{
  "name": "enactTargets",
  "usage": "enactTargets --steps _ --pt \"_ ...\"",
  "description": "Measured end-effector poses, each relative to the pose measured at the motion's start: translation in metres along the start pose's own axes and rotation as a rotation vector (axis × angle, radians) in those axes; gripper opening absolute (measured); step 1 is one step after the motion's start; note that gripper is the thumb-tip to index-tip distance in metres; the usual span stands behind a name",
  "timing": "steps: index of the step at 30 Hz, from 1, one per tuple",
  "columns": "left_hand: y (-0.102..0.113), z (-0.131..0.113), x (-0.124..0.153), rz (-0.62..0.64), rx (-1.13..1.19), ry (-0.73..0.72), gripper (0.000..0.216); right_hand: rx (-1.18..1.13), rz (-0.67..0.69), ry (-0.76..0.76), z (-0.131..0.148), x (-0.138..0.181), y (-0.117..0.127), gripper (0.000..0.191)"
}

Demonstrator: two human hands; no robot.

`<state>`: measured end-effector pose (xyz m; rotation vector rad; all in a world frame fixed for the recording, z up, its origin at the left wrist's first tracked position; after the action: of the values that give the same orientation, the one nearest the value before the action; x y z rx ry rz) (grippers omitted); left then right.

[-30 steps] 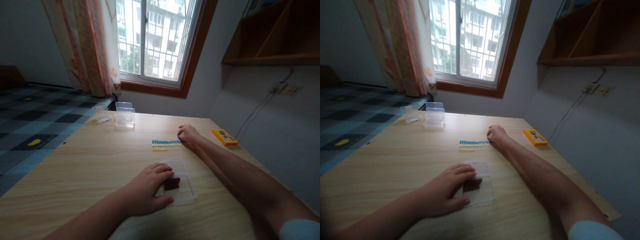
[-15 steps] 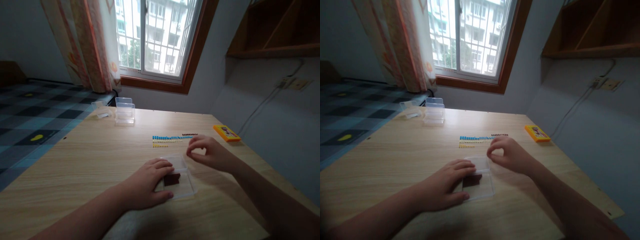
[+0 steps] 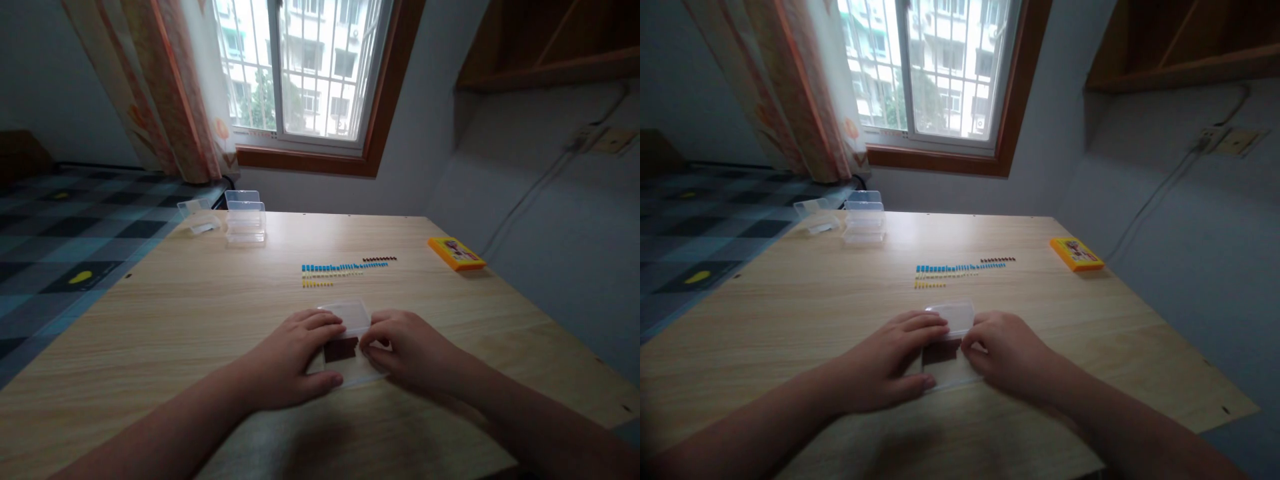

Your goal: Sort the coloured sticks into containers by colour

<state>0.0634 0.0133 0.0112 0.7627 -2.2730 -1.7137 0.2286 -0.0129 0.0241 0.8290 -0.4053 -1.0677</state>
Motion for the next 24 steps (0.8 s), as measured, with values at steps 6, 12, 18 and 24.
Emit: enactTargets --steps 6,12,18,24 --pt "0.0022 -0.0014 -0.001 -0.014 0.012 -0.009 0.062 0.011 -0.043 -0.005 -0.0017 0.005 0.0097 0.021" --pt "0.0023 -0.0013 -0.0009 -0.019 0.015 -0.013 0.061 0.01 0.027 -0.011 0.0028 0.007 0.0067 0.027" --pt "0.0016 -0.0008 -0.001 -0.02 0.017 -0.012 0.061 0.053 0.035 -0.028 0.0013 0.0045 0.0026 0.025" --pt "0.0013 0.0 -0.0002 -0.016 0.013 0.007 0.062 0.035 -0.008 -0.024 0.0011 0.0042 0.0048 0.023"
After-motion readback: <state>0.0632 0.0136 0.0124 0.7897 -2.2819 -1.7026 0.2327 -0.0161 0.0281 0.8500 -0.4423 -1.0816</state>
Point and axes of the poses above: each hand's wrist, its own x-axis away from the middle knuckle, its own y-axis out of the back of the hand, z = x × y, the point moved 7 cm from there along -x, towards the middle knuckle, and after that the axes turned 12 degrees about -x, right-handed, at the moved point
